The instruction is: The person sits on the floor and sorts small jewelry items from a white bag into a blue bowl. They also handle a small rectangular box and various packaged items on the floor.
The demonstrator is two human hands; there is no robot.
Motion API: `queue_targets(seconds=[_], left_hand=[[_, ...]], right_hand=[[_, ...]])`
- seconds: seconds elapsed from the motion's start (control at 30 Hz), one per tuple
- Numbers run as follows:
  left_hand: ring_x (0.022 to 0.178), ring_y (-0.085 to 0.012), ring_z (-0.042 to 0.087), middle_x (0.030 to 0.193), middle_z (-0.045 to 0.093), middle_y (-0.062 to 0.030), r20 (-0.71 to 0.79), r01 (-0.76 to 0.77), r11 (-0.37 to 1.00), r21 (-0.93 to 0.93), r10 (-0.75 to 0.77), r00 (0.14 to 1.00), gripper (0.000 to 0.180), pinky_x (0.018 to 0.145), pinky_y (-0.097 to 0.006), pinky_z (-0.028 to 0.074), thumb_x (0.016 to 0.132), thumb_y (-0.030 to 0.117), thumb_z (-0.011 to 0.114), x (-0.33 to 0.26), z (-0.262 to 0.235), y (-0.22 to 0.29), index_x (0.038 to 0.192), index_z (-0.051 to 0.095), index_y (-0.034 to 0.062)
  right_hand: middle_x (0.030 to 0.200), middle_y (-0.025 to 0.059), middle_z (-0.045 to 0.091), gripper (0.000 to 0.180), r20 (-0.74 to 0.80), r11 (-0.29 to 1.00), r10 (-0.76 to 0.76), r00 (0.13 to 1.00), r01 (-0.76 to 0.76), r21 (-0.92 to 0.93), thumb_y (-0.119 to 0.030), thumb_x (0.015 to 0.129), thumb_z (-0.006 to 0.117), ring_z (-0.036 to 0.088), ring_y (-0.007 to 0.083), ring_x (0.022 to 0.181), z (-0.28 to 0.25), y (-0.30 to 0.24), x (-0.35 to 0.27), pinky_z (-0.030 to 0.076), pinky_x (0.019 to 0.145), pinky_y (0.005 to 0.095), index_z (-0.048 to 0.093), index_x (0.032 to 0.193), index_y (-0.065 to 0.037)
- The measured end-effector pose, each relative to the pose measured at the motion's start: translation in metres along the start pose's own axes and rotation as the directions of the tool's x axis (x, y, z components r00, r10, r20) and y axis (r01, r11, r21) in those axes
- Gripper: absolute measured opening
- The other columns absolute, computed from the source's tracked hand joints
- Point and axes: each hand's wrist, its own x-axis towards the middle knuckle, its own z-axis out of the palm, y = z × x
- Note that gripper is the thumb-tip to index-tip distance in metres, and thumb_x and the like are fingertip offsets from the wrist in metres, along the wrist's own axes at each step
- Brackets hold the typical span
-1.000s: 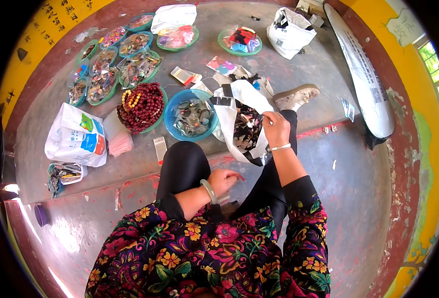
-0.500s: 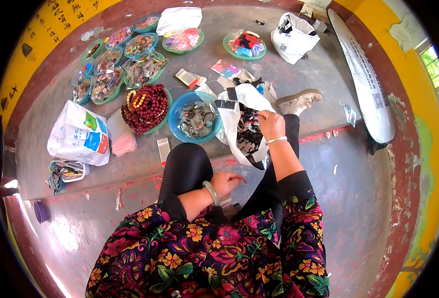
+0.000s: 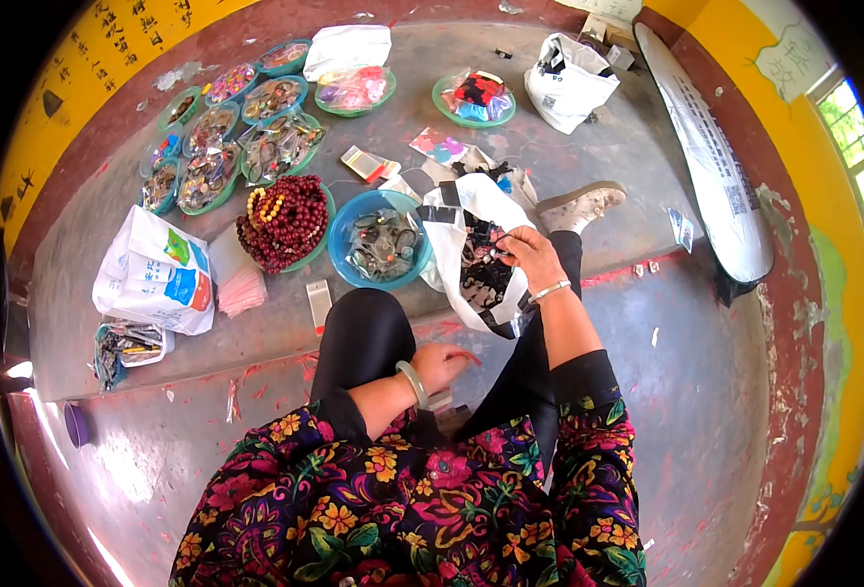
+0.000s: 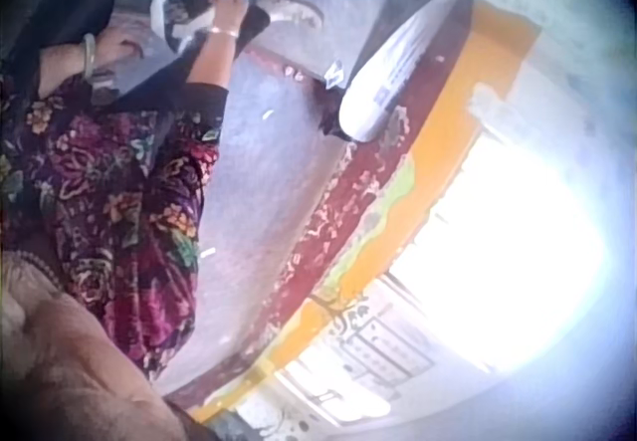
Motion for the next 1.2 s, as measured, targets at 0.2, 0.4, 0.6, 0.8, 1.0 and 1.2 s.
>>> queue_targets(seconds=[0.2, 0.4, 0.6, 0.8, 1.0, 1.2], left_hand=[[0.057, -0.013, 0.055, 0.063, 0.06, -0.0081, -0.011, 0.032, 0.997, -0.077, -0.033, 0.999, 0.02, 0.055, -0.028, 0.043, 0.078, 0.012, 0.051, 0.002, 0.002, -0.008, 0.091, 0.065, 0.0071], [0.079, -0.024, 0.061, 0.1, 0.059, -0.0165, -0.209, -0.375, 0.919, -0.122, 0.346, 0.915, 0.023, 0.074, -0.032, 0.046, 0.077, 0.011, 0.051, -0.008, -0.01, -0.001, 0.096, 0.062, 0.0028], [0.093, -0.0184, 0.057, 0.126, 0.043, -0.0162, -0.075, -0.494, 0.86, -0.131, 0.488, 0.87, 0.025, 0.077, -0.026, 0.046, 0.08, -0.002, 0.046, -0.04, -0.024, 0.034, 0.1, 0.06, -0.0016], [0.089, -0.0149, 0.057, 0.115, 0.051, -0.0141, -0.004, -0.347, 0.886, -0.307, 0.363, 0.932, 0.023, 0.078, -0.027, 0.046, 0.083, 0.002, 0.046, -0.055, -0.024, 0.033, 0.102, 0.058, -0.003], [0.093, -0.0166, 0.056, 0.106, 0.056, -0.0109, 0.181, 0.071, 0.694, -0.717, 0.087, 0.98, 0.023, 0.084, -0.029, 0.044, 0.085, 0.008, 0.049, -0.067, -0.026, 0.026, 0.103, 0.057, -0.005], [0.097, -0.0188, 0.055, 0.107, 0.056, -0.0118, 0.278, 0.206, 0.524, -0.827, 0.062, 0.959, 0.023, 0.088, -0.031, 0.044, 0.084, 0.01, 0.051, -0.078, -0.033, 0.032, 0.101, 0.058, -0.0051]], right_hand=[[0.092, 0.0148, 0.063, 0.005, 0.162, 0.922, 0.049, 0.986, -0.107, 0.373, -0.008, 0.085, 0.048, 0.062, 0.0258, 0.087, 0.007, -0.022, -0.04, 0.051, 0.065, 0.0317, 0.052, 0.085, -0.009], [0.09, 0.014, 0.063, 0.006, 0.186, 0.885, 0.079, 0.979, -0.154, 0.439, -0.012, 0.086, 0.048, 0.062, 0.0283, 0.087, 0.016, -0.017, -0.102, 0.051, 0.066, 0.0324, 0.051, 0.087, -0.007], [0.091, 0.0127, 0.063, 0.005, 0.154, 0.858, 0.164, 0.974, -0.218, 0.465, -0.013, 0.086, 0.048, 0.062, 0.0261, 0.088, 0.02, 0.003, -0.16, 0.051, 0.067, 0.032, 0.05, 0.087, -0.009], [0.092, 0.0139, 0.063, 0.005, 0.24, 0.812, 0.189, 0.952, -0.289, 0.507, -0.014, 0.086, 0.05, 0.061, 0.0248, 0.088, 0.026, 0.014, -0.188, 0.05, 0.067, 0.03, 0.051, 0.087, -0.01], [0.095, 0.0101, 0.062, 0.011, 0.201, 0.941, 0.162, 0.966, -0.213, 0.264, -0.011, 0.083, 0.055, 0.06, 0.0177, 0.084, 0.023, 0.012, -0.202, 0.047, 0.067, 0.0255, 0.053, 0.092, -0.008], [0.109, 0.0067, 0.054, 0.04, 0.108, 0.934, -0.206, 0.973, 0.229, -0.275, -0.007, 0.072, 0.068, 0.055, 0.0125, 0.087, 0.025, -0.008, -0.201, 0.043, 0.08, 0.0237, 0.051, 0.108, -0.001]])
